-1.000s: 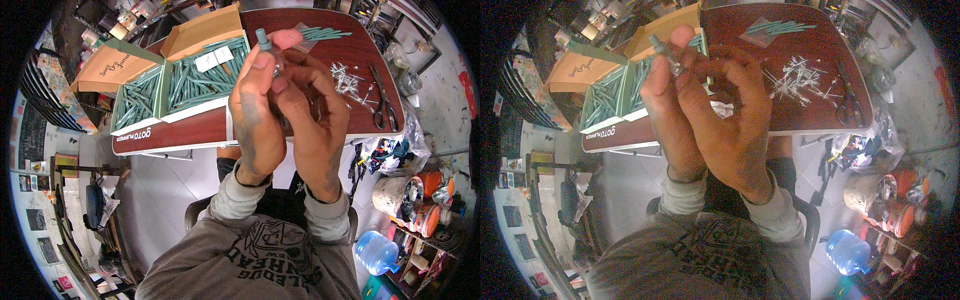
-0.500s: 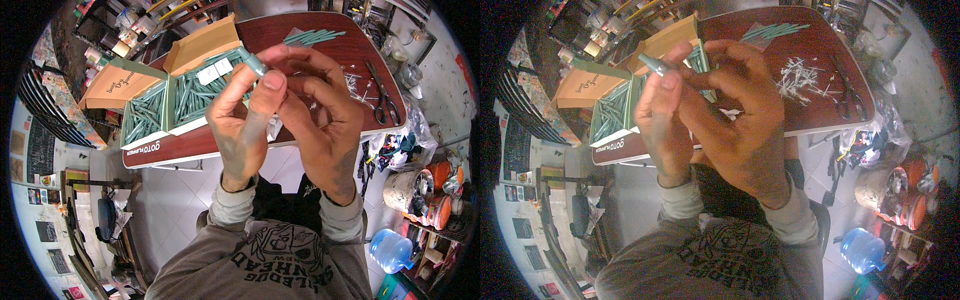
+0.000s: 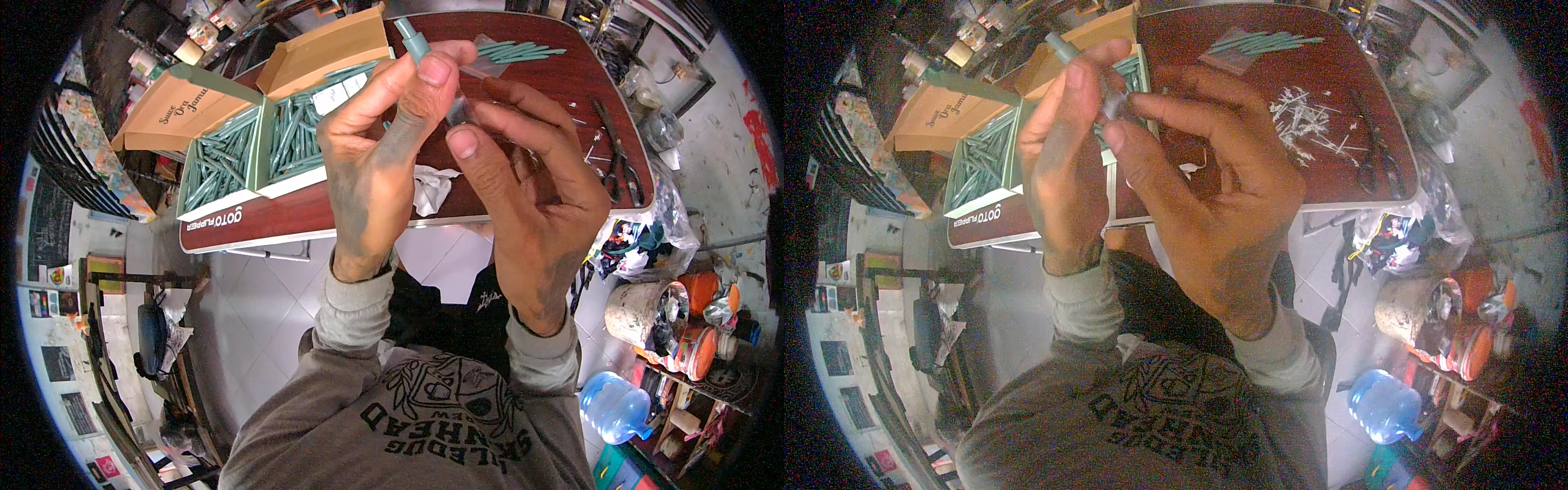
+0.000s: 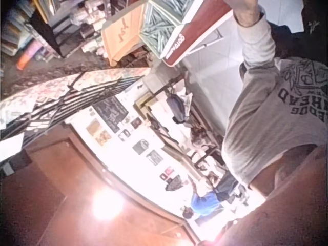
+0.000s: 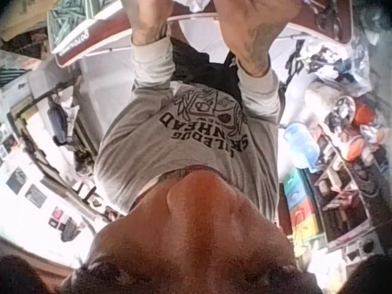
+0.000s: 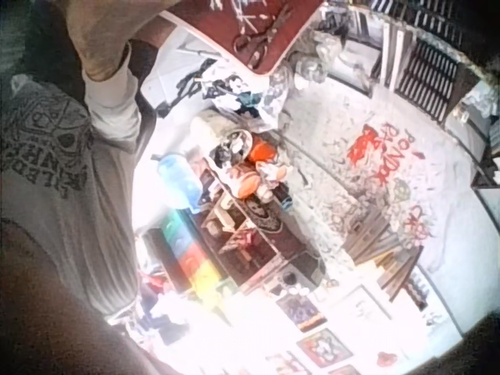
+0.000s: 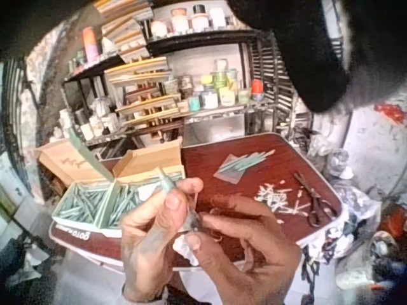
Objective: The person assembles items by inserting small white filters and clear plastic caps into green tubes by hand, then places the finished assemblies into a cardboard box.
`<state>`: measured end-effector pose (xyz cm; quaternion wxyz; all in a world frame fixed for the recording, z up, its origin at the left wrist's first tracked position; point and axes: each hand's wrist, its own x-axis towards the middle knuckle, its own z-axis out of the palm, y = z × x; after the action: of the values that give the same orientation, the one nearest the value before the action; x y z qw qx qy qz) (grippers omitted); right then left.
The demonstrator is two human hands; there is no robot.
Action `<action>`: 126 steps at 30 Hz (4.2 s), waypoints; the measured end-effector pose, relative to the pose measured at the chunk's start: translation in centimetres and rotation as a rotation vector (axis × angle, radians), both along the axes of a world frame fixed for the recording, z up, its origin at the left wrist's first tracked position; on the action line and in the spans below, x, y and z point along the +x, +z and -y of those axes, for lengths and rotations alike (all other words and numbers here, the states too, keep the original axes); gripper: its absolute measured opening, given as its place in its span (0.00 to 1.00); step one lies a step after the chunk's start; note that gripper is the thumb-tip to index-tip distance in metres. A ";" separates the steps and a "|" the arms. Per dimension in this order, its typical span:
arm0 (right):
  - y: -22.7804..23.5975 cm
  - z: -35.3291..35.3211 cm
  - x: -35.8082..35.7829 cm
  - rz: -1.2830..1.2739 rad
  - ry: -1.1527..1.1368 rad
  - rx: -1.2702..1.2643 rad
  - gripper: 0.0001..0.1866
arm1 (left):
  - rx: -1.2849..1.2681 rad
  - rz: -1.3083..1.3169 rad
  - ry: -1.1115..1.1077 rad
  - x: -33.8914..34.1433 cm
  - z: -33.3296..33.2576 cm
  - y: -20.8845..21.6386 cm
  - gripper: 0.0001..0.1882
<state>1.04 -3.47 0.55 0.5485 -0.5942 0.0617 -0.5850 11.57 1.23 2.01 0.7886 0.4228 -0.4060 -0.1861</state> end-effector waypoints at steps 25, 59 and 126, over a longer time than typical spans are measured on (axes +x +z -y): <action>-0.2 0.7 0.2 0.023 0.269 0.089 0.05 | -0.046 -0.098 -0.135 0.7 0.4 -0.1 0.18; 1.5 -1.0 -0.1 -0.294 0.102 0.406 0.10 | -0.075 -0.196 -0.158 0.4 0.5 2.4 0.21; -0.8 1.7 0.0 0.087 0.487 0.363 0.02 | 0.138 0.063 0.175 0.0 1.0 1.7 0.14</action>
<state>1.06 -5.13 -0.21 0.7718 -0.4583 -0.0025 -0.4409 11.56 0.25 3.73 0.7578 0.5154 -0.3783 -0.1307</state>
